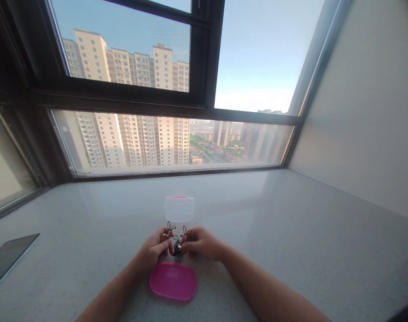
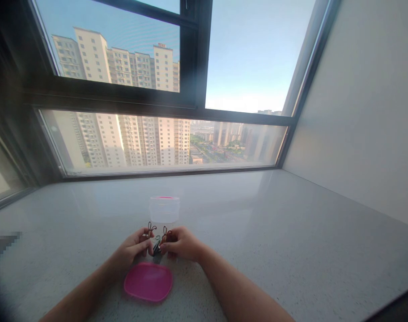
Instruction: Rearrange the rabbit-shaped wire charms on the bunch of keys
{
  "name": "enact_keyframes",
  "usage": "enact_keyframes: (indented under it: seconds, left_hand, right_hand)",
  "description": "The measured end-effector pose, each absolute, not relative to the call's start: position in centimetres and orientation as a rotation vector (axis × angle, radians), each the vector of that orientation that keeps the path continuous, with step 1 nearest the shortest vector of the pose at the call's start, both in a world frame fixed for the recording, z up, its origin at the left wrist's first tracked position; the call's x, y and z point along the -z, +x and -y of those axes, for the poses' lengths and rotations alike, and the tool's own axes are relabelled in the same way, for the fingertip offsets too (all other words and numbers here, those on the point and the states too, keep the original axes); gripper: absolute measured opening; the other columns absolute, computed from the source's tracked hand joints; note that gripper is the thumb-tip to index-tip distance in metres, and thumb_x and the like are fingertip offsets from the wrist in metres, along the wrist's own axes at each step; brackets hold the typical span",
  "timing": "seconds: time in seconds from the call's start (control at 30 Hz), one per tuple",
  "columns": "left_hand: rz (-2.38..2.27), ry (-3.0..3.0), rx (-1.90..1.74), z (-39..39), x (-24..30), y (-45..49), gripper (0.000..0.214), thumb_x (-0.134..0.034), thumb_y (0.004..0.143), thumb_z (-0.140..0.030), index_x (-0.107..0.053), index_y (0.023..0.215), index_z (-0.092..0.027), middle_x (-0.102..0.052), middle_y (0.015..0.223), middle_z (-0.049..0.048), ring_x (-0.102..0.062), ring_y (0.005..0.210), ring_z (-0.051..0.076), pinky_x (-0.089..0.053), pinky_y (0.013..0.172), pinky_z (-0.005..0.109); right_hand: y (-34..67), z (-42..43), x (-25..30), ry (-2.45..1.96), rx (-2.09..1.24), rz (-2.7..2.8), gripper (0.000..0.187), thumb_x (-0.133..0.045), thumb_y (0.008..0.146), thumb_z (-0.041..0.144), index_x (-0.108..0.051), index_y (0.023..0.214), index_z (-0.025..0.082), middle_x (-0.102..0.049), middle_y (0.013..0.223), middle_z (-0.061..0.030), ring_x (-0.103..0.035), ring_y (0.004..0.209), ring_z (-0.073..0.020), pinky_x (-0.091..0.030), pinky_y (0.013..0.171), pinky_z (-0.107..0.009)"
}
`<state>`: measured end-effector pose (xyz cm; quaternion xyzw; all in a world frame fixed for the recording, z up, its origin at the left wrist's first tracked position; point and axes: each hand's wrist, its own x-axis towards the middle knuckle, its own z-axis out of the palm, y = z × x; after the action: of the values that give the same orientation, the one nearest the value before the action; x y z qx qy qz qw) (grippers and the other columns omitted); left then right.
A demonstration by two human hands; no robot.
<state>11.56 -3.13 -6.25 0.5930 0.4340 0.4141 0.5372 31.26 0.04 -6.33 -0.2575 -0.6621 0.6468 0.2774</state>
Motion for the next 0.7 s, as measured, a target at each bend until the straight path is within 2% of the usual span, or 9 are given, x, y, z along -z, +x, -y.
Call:
enact_keyframes:
  seconds: [0.7]
  left_hand:
    - [-1.032,1.412,-0.991,3.26,6.05,11.6,0.022,-0.058,0.073,-0.033,-0.048,0.085,-0.016,-0.062,0.057,0.0001,-0.047,0.048,0.011,-0.031,0.049,0.022]
  right_hand:
    - [31.27,-0.1,6.5,-0.747,-1.74,1.78,0.043,-0.071,0.06,0.045,-0.062,0.084,0.01,-0.06,0.067,-0.002,-0.05,0.048,-0.0083,-0.039,0.047,-0.021]
